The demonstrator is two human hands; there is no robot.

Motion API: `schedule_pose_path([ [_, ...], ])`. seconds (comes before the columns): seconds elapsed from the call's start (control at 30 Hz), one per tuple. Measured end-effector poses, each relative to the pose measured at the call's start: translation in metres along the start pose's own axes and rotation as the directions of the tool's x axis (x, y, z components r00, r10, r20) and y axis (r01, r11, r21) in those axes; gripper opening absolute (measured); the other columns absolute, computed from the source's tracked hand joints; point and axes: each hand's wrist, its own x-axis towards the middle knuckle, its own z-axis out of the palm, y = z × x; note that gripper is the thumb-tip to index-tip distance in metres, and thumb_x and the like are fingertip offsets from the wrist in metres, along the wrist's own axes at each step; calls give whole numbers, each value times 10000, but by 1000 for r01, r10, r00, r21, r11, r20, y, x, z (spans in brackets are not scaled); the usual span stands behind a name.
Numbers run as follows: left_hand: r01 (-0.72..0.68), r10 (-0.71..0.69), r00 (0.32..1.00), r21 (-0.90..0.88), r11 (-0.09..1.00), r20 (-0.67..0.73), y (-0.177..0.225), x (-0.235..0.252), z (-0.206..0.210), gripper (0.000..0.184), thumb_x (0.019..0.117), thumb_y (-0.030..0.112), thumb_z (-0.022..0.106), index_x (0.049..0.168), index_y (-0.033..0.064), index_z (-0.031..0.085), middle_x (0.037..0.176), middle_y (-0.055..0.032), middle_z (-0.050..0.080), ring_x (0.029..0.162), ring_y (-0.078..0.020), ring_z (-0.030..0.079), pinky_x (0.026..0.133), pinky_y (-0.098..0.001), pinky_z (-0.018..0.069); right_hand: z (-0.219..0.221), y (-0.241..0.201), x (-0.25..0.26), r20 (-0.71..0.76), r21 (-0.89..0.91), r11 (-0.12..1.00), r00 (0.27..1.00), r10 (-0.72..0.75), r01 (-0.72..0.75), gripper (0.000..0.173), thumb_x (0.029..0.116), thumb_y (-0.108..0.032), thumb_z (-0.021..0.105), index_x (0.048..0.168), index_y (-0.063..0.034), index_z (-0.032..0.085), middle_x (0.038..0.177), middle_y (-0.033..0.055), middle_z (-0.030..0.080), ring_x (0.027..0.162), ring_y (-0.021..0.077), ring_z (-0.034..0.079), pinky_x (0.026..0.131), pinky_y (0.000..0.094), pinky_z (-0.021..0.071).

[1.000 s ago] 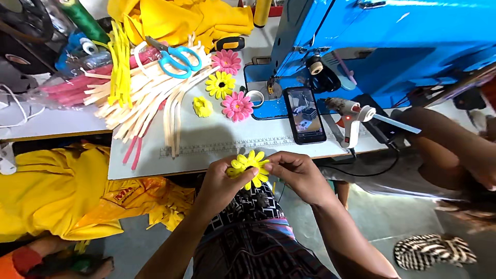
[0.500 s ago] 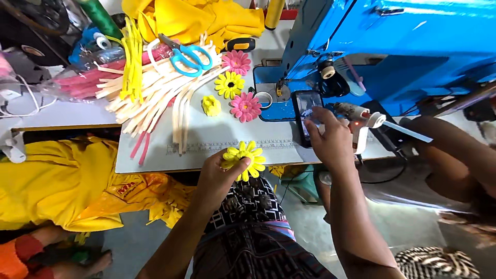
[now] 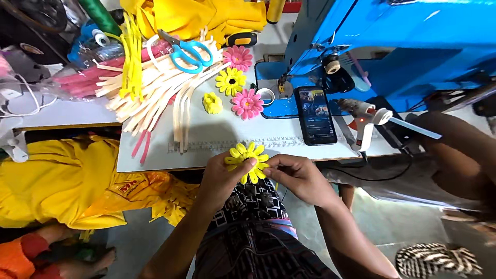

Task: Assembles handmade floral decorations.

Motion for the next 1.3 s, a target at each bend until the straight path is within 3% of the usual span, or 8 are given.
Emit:
schedule_pose_path([
  [0.17, -70, 69, 997, 38, 997, 31, -4, 1, -1, 77, 910, 35, 714, 978, 64, 735, 863, -9, 735, 808, -69, 704, 759, -252, 602, 2, -2, 1, 42, 53, 998, 999, -26, 24, 150, 1012, -126, 592, 996, -29, 705, 849, -82, 676, 756, -71, 594, 691, 120, 503],
  [0.37, -41, 40, 997, 18, 999, 60, -4, -1, 3, 80, 898, 30, 724, 972, 57, 737, 874, -12, 740, 822, -70, 709, 777, -250, 604, -9, -3, 3, -47, -93, 996, 999, -2, -2, 160, 1008, -225, 637, 973, -83, 701, 792, -97, 657, 698, -65, 584, 637, 117, 489],
  [0.57, -74, 72, 996, 48, 996, 43, -7, 2, 7, 50, 904, 39, 721, 946, 62, 735, 845, 8, 735, 800, -49, 703, 762, -234, 598, -7, -7, 2, -41, -152, 988, 999, -28, 21, 179, 1010, -206, 629, 954, -68, 730, 834, -87, 693, 750, -93, 596, 704, 102, 496],
  [0.7, -62, 45, 990, 124, 990, 136, -7, 5, 1, 66, 896, 69, 743, 962, 70, 738, 862, 24, 736, 812, -36, 702, 773, -227, 597, -7, -5, 4, -151, -189, 981, 986, -73, 43, 159, 960, -245, 704, 915, -93, 701, 777, -100, 650, 696, -75, 573, 636, 106, 479],
  [0.77, -38, 9, 983, 153, 987, 186, -5, 5, 0, 53, 897, 80, 746, 950, 76, 738, 854, 33, 733, 805, -25, 696, 770, -221, 592, -11, -5, 7, -142, -214, 974, 985, -100, 68, 162, 950, -236, 711, 979, -78, 693, 818, -78, 634, 722, -46, 577, 654, 128, 497],
  [1.07, -194, 152, 974, 268, 944, 169, -9, 5, -2, 74, 927, 157, 735, 946, 86, 725, 859, 35, 718, 806, -15, 687, 759, -205, 585, -7, -7, 12, -48, 57, 991, 991, 126, -123, 101, 963, -161, 672, 877, -113, 699, 732, -91, 641, 644, -36, 569, 597, 136, 470],
  [1.23, -184, 125, 972, 316, 931, 199, -11, 7, -4, 82, 910, 163, 747, 929, 88, 720, 870, 44, 706, 818, 4, 671, 768, -197, 573, -4, -9, 11, -95, -171, 985, 995, -7, -9, 142, 950, -242, 703, 991, -107, 718, 863, -73, 640, 743, -31, 565, 657, 136, 465],
  [1.3, -173, 113, 970, 292, 941, 213, -10, 7, -3, 77, 919, 159, 736, 941, 87, 719, 875, 39, 713, 825, -8, 682, 773, -210, 582, -5, -9, 13, -84, -173, 985, 996, -27, 12, 103, 945, -206, 700, 950, -104, 714, 872, -65, 647, 756, -29, 572, 663, 137, 468],
])
